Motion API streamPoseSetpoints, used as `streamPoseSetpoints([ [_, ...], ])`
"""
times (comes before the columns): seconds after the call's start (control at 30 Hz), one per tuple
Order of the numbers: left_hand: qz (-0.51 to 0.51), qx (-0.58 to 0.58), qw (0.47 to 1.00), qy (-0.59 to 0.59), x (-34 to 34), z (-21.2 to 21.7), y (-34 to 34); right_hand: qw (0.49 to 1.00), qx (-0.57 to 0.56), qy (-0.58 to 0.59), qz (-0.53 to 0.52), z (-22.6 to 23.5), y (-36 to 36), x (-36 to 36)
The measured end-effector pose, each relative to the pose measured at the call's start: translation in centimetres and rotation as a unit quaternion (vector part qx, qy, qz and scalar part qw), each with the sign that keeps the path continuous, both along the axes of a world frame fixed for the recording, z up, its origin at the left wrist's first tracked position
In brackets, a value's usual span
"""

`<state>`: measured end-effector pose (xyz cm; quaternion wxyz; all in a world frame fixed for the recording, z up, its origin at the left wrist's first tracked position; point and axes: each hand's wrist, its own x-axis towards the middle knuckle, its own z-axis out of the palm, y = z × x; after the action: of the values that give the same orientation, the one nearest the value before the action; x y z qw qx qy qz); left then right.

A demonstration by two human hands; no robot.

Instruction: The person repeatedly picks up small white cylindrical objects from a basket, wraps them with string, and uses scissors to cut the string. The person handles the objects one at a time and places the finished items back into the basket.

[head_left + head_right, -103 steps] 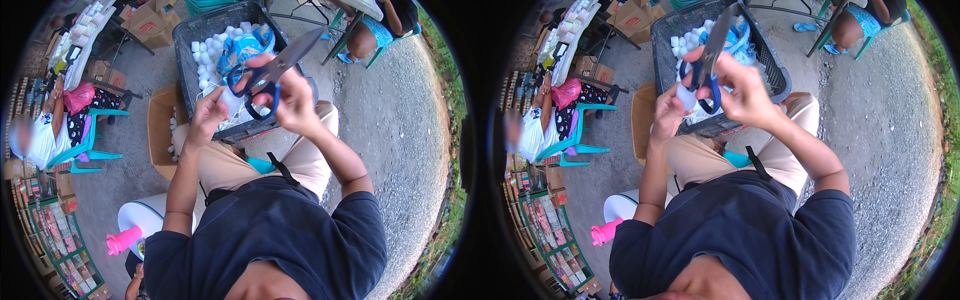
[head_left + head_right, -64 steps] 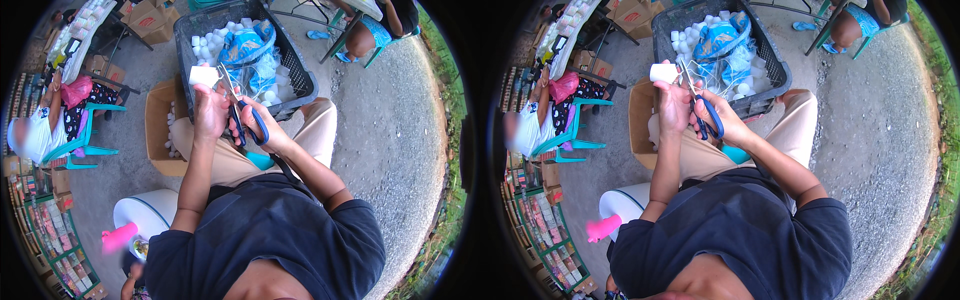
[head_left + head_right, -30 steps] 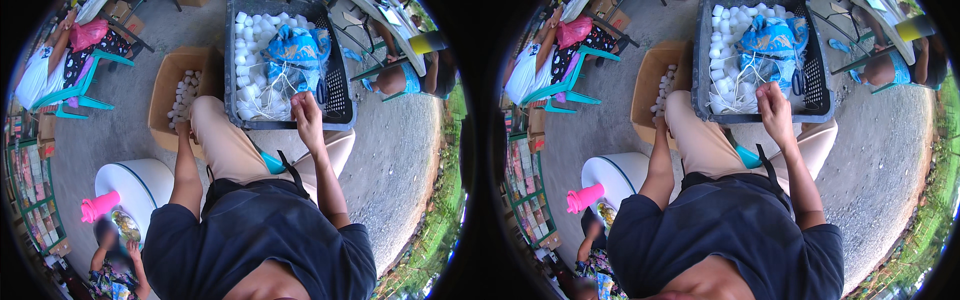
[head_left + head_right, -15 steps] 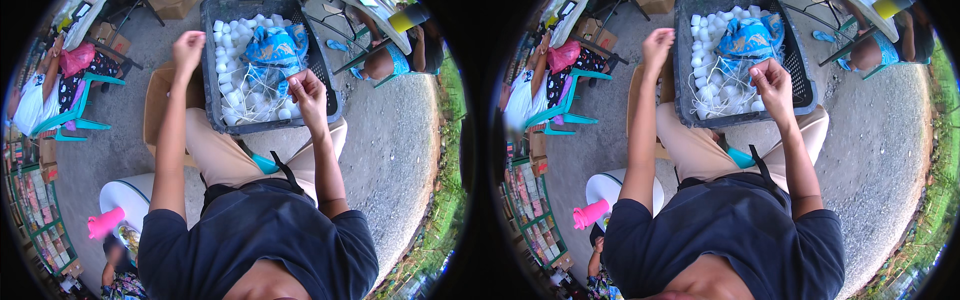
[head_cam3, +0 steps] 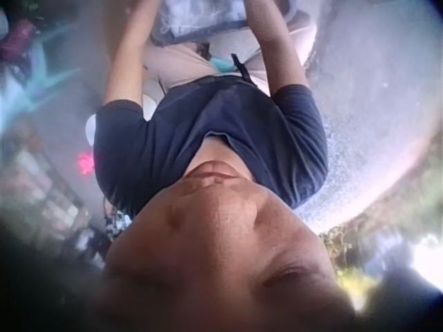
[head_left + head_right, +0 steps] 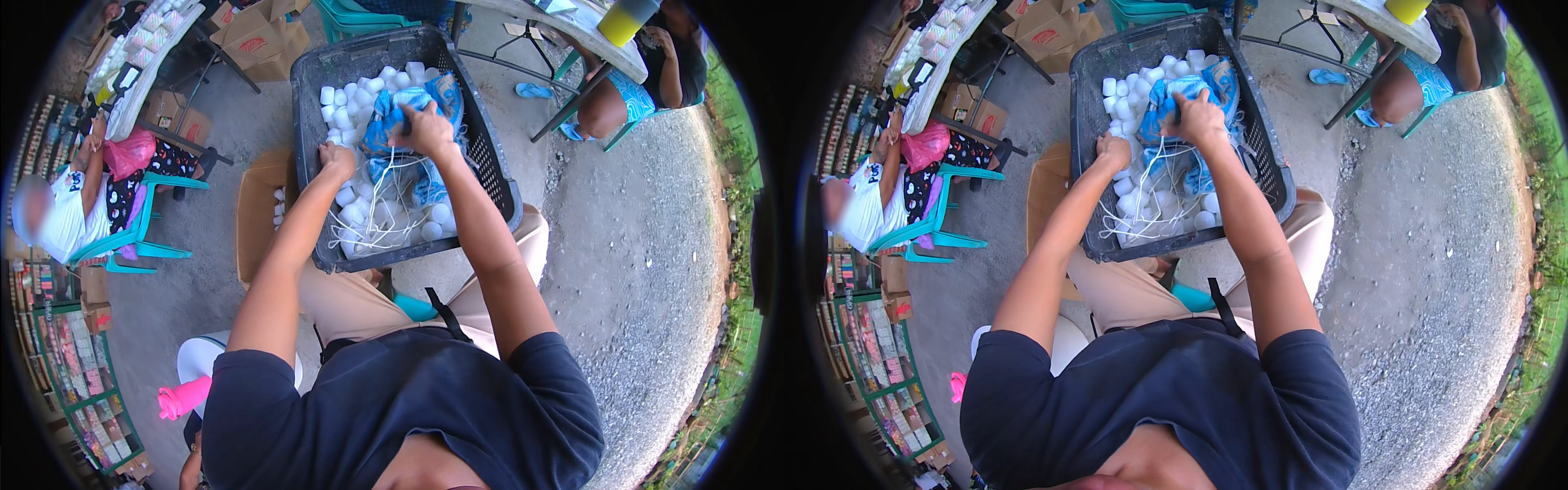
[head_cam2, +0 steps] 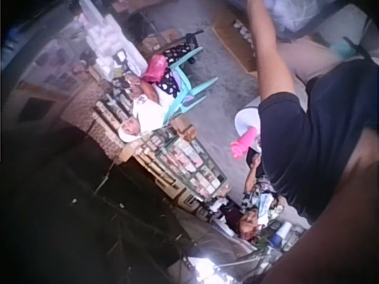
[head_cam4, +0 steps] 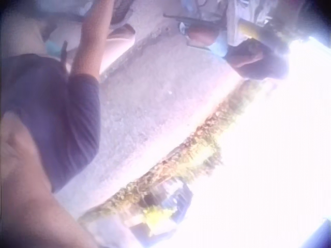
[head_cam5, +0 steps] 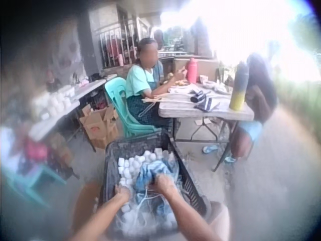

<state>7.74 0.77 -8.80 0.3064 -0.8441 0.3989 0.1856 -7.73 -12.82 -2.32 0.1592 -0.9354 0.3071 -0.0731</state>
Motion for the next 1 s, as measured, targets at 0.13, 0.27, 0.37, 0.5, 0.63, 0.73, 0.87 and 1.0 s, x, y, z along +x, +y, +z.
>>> streamPoseSetpoints([
  [0.13, 0.056, -0.153, 0.987, -0.009, 0.1, -0.9, 0.5, 0.997, -0.009, -0.08, -0.004, -0.8, -2.2, 0.6],
  [0.27, 0.102, -0.214, 0.971, 0.001, 0.0, -0.9, 1.2, 0.935, 0.096, -0.314, -0.134, 2.3, -3.3, -1.0],
  [0.37, 0.13, -0.243, 0.96, 0.049, 0.5, -0.5, 0.8, 0.8, 0.267, -0.536, -0.037, 1.2, -5.3, -0.5],
  [0.5, 0.324, -0.461, 0.764, 0.314, 1.8, 2.4, -0.1, 0.778, 0.286, -0.558, -0.036, 1.0, -5.5, -0.7],
  [0.63, 0.447, -0.583, 0.308, 0.604, 0.9, 6.4, -1.0, 0.867, 0.235, -0.439, -0.005, 2.9, -2.7, -1.9],
  [0.73, 0.359, -0.593, 0.345, 0.632, -2.4, 7.1, -2.5, 0.916, 0.097, -0.366, 0.135, 3.5, 1.1, -1.2],
  [0.87, 0.299, -0.68, 0.281, 0.608, -7.0, 6.7, -3.4, 0.909, 0.166, -0.377, 0.066, 2.1, 0.9, -0.7],
  [1.0, 0.224, -0.713, 0.291, 0.598, -7.2, 5.4, -3.4, 0.778, 0.392, -0.49, 0.034, 1.7, -0.4, 0.1],
])
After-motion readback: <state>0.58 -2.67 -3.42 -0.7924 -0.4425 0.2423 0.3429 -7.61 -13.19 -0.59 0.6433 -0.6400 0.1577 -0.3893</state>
